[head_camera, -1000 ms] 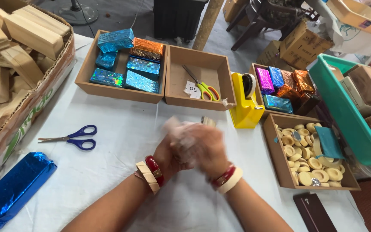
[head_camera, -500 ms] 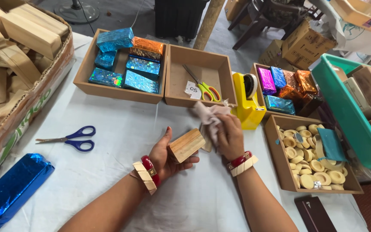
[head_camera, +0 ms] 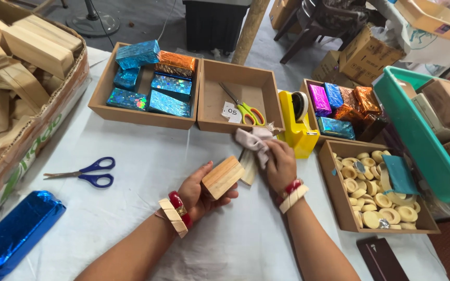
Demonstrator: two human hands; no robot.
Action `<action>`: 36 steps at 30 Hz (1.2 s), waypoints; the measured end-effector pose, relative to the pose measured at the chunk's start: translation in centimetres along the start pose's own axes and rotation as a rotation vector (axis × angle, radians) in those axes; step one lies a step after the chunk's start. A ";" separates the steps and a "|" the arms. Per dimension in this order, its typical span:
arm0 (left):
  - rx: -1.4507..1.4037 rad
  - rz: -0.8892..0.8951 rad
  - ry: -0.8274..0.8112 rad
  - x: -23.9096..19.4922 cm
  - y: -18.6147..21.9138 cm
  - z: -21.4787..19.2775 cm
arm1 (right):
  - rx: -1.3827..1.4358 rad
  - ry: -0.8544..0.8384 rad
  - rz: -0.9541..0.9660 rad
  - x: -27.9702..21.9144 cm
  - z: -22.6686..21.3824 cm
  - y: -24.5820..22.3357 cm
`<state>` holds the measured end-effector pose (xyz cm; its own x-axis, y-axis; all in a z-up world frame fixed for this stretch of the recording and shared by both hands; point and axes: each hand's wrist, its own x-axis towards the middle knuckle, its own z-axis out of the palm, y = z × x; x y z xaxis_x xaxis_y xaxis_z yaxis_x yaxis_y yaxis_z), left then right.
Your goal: The person wraps a small wooden block in shiny blue foil, folding the edges and securing it with tape. They then place the wrapped item into a cardboard box. Next, they pick up a larger wooden block and wipe it thoroughly with a cloth, cleaning all sides before placing it on the table.
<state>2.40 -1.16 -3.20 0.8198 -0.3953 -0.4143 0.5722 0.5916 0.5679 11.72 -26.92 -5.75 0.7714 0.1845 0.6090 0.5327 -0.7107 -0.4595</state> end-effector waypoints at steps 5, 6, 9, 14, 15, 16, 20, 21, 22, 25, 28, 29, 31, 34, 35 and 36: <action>-0.116 -0.040 -0.031 0.9 -0.5 -0.7 | -0.193 -0.158 -0.208 -0.3 -0.1 -7.2; -0.129 -0.015 -0.040 0.8 -0.3 -0.7 | -0.312 -0.163 -0.240 0.1 -0.3 -8.5; -0.112 -0.018 -0.023 1.2 -0.8 -1.0 | -0.413 -0.169 0.001 1.1 1.1 -4.1; 0.106 0.168 -0.059 1.7 -0.9 -1.9 | -0.039 -0.007 0.080 1.2 0.4 1.0; 0.243 0.284 -0.067 1.8 -1.1 -2.0 | 0.143 0.079 0.054 0.9 -0.4 0.3; 0.242 0.283 -0.069 0.8 -0.3 -1.0 | 0.140 0.079 0.054 1.2 -1.6 -2.3; 1.223 0.897 0.149 -0.4 -0.3 -0.2 | 0.288 0.177 -0.109 0.1 -4.0 -8.2; 1.384 0.938 0.149 0.2 -0.6 -0.6 | 0.201 0.128 -0.319 -0.2 -4.0 -8.5; 1.384 0.938 0.152 0.5 -1.0 -0.9 | 0.203 0.127 -0.319 -0.2 -3.9 -9.4; 1.389 1.011 0.142 1.5 -1.6 -1.4 | -0.066 -0.333 -0.495 0.0 -3.2 -11.4; 1.381 1.055 0.147 1.6 -1.8 -1.6 | -0.049 -0.337 -0.388 -0.2 -2.6 -11.7; 1.408 1.057 0.140 1.5 -1.6 -1.6 | -0.108 -0.295 -0.402 -0.2 -2.5 -11.7; 1.434 1.059 0.140 1.3 -1.5 -1.5 | -0.163 -0.256 -0.420 -0.3 -2.3 -12.0; 1.502 1.109 0.182 1.1 -1.6 -0.8 | -0.254 -0.302 -0.345 -0.7 -2.0 -12.8; 1.514 1.193 0.179 0.9 -2.0 -0.4 | -0.309 -0.365 -0.221 -1.0 -1.8 -13.1; 1.525 1.278 0.176 0.7 -2.3 0.0 | -0.363 -0.428 -0.096 -1.3 -1.7 -13.4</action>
<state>1.69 -2.81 -4.83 0.7368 -0.1900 0.6488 -0.6140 -0.5898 0.5246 3.02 -18.84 0.73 0.8381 0.4642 0.2863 0.5116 -0.8511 -0.1176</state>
